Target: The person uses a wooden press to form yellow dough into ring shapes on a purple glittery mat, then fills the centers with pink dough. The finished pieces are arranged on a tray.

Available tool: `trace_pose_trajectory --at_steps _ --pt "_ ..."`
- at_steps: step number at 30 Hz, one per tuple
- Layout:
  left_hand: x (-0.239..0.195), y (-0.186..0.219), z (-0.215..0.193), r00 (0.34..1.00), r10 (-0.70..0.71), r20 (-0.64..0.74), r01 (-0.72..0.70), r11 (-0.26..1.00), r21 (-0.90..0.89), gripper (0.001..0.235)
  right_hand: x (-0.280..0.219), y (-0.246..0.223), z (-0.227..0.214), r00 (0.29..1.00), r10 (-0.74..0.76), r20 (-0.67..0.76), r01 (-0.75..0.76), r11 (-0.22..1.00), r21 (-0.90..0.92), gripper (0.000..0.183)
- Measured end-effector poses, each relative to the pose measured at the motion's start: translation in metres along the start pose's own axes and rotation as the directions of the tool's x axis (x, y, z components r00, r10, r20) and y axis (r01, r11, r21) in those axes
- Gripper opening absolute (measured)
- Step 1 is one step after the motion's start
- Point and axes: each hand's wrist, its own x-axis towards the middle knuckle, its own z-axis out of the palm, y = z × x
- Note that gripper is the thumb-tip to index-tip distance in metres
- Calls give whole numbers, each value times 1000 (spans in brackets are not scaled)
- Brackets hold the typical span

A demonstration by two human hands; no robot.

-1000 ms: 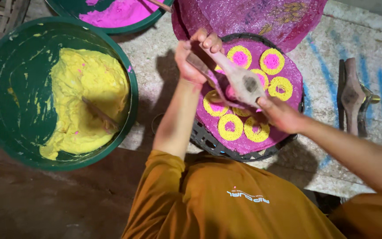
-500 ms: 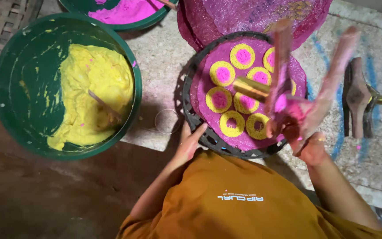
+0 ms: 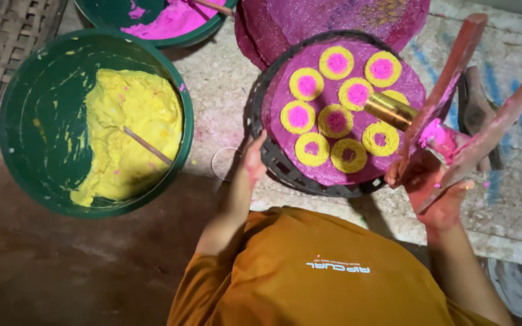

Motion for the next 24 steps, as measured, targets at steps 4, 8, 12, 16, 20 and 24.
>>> trace_pose_trajectory --at_steps 4,8,12,16,20,24 --pt "13 27 -6 995 -74 60 70 996 62 51 -1 -1 4 999 -34 -32 32 996 -77 98" --pt "2 43 -21 994 -103 43 98 990 106 51 -6 -4 8 1000 -28 3 28 999 -23 96" --pt "4 50 -22 997 -74 -16 76 956 283 55 -2 -4 12 997 54 -51 -59 992 -110 106" --pt "5 70 10 947 322 -1 -242 713 658 59 17 -6 15 983 179 46 -171 976 -134 106" --pt "-26 82 80 866 421 269 -488 828 275 69 35 0 17 837 545 -42 -529 787 -318 79" --pt "-44 88 143 716 213 665 -88 972 -217 81 42 7 22 591 792 150 -721 602 -343 72"
